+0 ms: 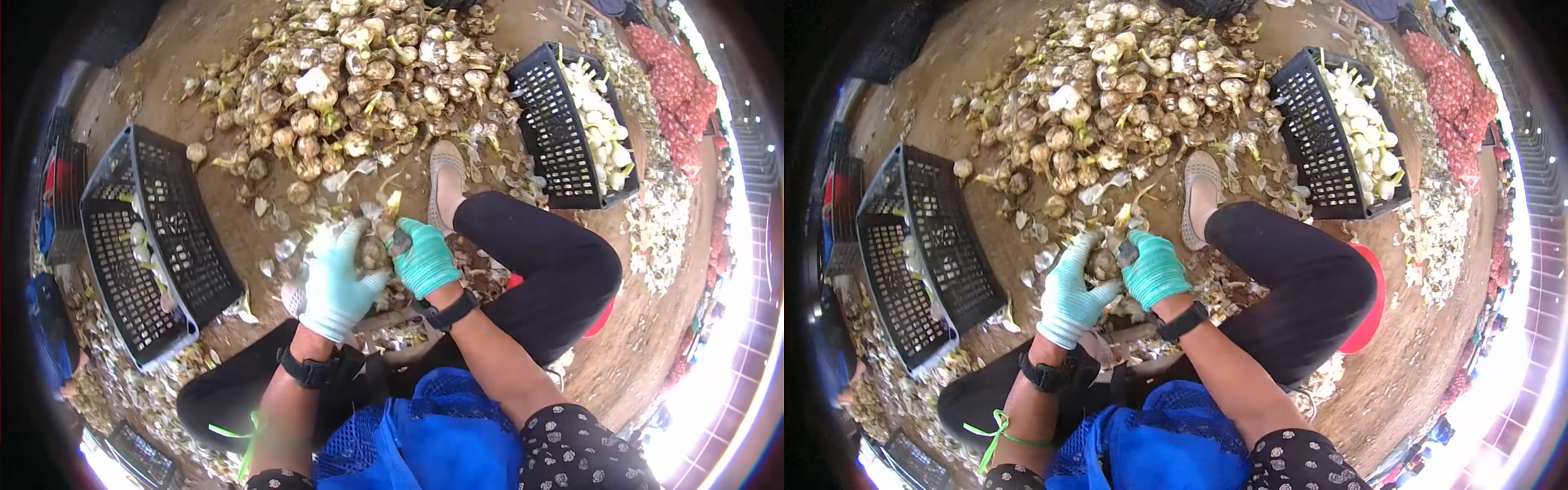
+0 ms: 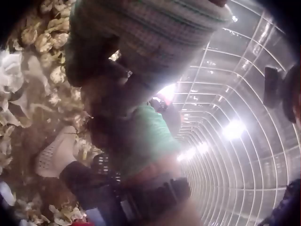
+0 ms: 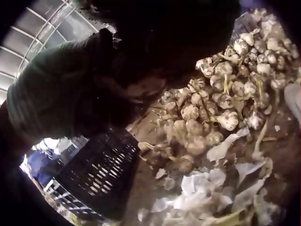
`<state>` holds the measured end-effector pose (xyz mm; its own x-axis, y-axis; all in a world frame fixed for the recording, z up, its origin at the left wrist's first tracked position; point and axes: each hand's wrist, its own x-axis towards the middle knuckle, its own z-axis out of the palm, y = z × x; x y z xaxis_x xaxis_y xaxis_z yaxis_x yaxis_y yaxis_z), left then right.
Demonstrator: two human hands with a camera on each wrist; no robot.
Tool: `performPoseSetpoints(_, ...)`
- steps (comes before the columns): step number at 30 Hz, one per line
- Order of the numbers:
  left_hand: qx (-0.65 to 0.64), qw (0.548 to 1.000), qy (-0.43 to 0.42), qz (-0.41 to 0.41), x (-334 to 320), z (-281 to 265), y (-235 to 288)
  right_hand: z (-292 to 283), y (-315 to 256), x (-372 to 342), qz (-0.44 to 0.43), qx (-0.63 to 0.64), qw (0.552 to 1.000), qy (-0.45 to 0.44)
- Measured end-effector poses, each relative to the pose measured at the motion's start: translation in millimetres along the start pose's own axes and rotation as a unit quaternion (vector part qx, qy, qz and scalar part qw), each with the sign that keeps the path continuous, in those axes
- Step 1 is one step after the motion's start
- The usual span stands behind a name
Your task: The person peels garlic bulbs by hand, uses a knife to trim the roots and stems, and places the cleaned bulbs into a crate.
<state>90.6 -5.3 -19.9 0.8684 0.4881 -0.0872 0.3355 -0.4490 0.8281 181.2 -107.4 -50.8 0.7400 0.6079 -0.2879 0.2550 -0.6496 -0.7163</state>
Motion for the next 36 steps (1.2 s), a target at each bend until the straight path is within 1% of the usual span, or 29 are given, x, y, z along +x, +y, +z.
performPoseSetpoints(1,0.052,0.998,0.018,0.03,-7.8,-1.5,6.9,0.1,-1.7,-6.0,0.008,0.009,1.0,-0.001)
performPoseSetpoints(2,0.054,0.998,0.027,0.028,-15.9,-2.7,9.1,0.6,-7.2,-13.2,0.0,0.007,1.0,-0.001)
performPoseSetpoints(4,-0.02,0.998,0.017,-0.055,-29.1,-5.6,10.2,6.2,-6.1,-20.9,-0.011,0.021,0.999,-0.032)
performPoseSetpoints(5,-0.019,0.998,0.023,-0.056,-34.7,-7.6,10.0,7.0,-5.2,-25.2,-0.01,0.035,0.997,-0.061)
performPoseSetpoints(6,-0.08,0.993,0.019,-0.08,-41.0,-9.3,8.5,5.0,-4.1,-32.9,-0.042,0.019,0.997,-0.054)
performPoseSetpoints(7,-0.141,0.984,0.015,-0.106,-47.4,-10.1,5.9,-0.4,-9.2,-38.7,-0.044,0.017,0.997,-0.059)
performPoseSetpoints(8,-0.218,0.97,0.049,-0.099,-48.8,-9.5,4.6,-7.8,-18.3,-41.9,-0.024,0.063,0.994,-0.089)
performPoseSetpoints(9,-0.318,0.931,0.025,-0.176,-53.3,-16.1,9.8,-11.6,-23.6,-44.1,-0.006,0.108,0.987,-0.119)
performPoseSetpoints(10,-0.319,0.935,0.038,-0.153,-57.5,-13.5,4.4,-5.9,-21.1,-44.6,-0.015,0.149,0.984,-0.096)
performPoseSetpoints(11,-0.318,0.938,0.049,-0.128,-60.9,-11.0,-1.4,-6.0,-19.3,-47.3,-0.019,0.15,0.984,-0.098)
performPoseSetpoints(13,-0.186,0.978,0.05,-0.083,-66.1,-9.3,-1.1,-11.4,-22.0,-54.0,0.025,0.221,0.967,-0.121)
performPoseSetpoints(14,-0.121,0.989,0.064,-0.056,-66.1,-10.9,7.7,-2.2,-11.9,-54.6,-0.022,0.21,0.975,-0.076)
performPoseSetpoints(15,-0.125,0.989,0.059,-0.053,-67.6,-8.8,10.0,-0.2,-10.9,-56.1,-0.018,0.208,0.975,-0.071)
performPoseSetpoints(17,0.028,0.993,0.107,0.033,-68.3,-3.9,14.0,-1.8,-13.0,-55.1,-0.005,0.123,0.99,-0.069)
performPoseSetpoints(19,0.023,0.993,0.113,0.032,-70.0,-4.5,17.5,-7.9,-16.4,-59.0,-0.014,0.107,0.993,-0.05)
performPoseSetpoints(21,-0.071,0.995,0.067,-0.004,-72.5,-11.1,17.6,-7.9,-17.4,-59.9,-0.039,0.08,0.995,-0.053)
performPoseSetpoints(22,-0.272,0.957,0.051,-0.083,-75.2,-9.6,13.2,-6.1,-16.7,-60.4,-0.039,0.081,0.994,-0.054)
performPoseSetpoints(23,-0.461,0.873,0.032,-0.158,-77.6,-8.1,9.8,-4.1,-13.8,-60.8,-0.044,0.081,0.995,-0.047)
performPoseSetpoints(25,-0.547,0.814,-0.001,-0.196,-75.5,-14.3,7.3,0.1,-8.2,-61.5,-0.048,0.08,0.995,-0.042)
performPoseSetpoints(26,-0.6,0.781,-0.008,-0.173,-75.4,-8.1,-7.8,3.8,-6.7,-61.5,-0.036,0.128,0.991,-0.035)
performPoseSetpoints(27,-0.6,0.781,-0.005,-0.172,-75.4,-6.4,-11.6,6.7,-7.1,-61.3,-0.025,0.175,0.984,-0.028)
performPoseSetpoints(28,-0.689,0.696,-0.027,-0.201,-75.3,-5.9,-14.1,7.4,-10.5,-63.6,-0.021,0.234,0.972,-0.012)
performPoseSetpoints(29,-0.766,0.6,-0.049,-0.225,-74.9,-6.5,-15.1,6.9,-14.7,-65.8,-0.022,0.234,0.972,-0.013)
performPoseSetpoints(30,-0.76,0.587,-0.057,-0.272,-74.8,-5.4,-11.2,5.7,-19.1,-67.5,-0.011,0.273,0.962,-0.015)
performPoseSetpoints(31,-0.761,0.587,-0.056,-0.271,-75.1,-3.5,-10.9,5.2,-21.4,-67.9,0.001,0.312,0.95,-0.017)
performPoseSetpoints(33,-0.757,0.617,-0.013,-0.212,-75.4,3.2,-10.9,7.2,-15.4,-65.6,-0.002,0.332,0.943,0.008)
performPoseSetpoints(34,-0.67,0.729,0.052,-0.133,-73.8,5.7,-4.3,5.4,-13.3,-65.3,-0.014,0.265,0.964,0.008)
performPoseSetpoints(35,-0.671,0.728,0.053,-0.133,-73.3,8.7,-7.6,3.4,-13.2,-65.5,-0.027,0.197,0.98,0.006)
performPoseSetpoints(36,-0.636,0.759,0.069,-0.117,-72.3,12.0,-14.2,0.7,-16.2,-66.1,-0.027,0.197,0.98,0.004)
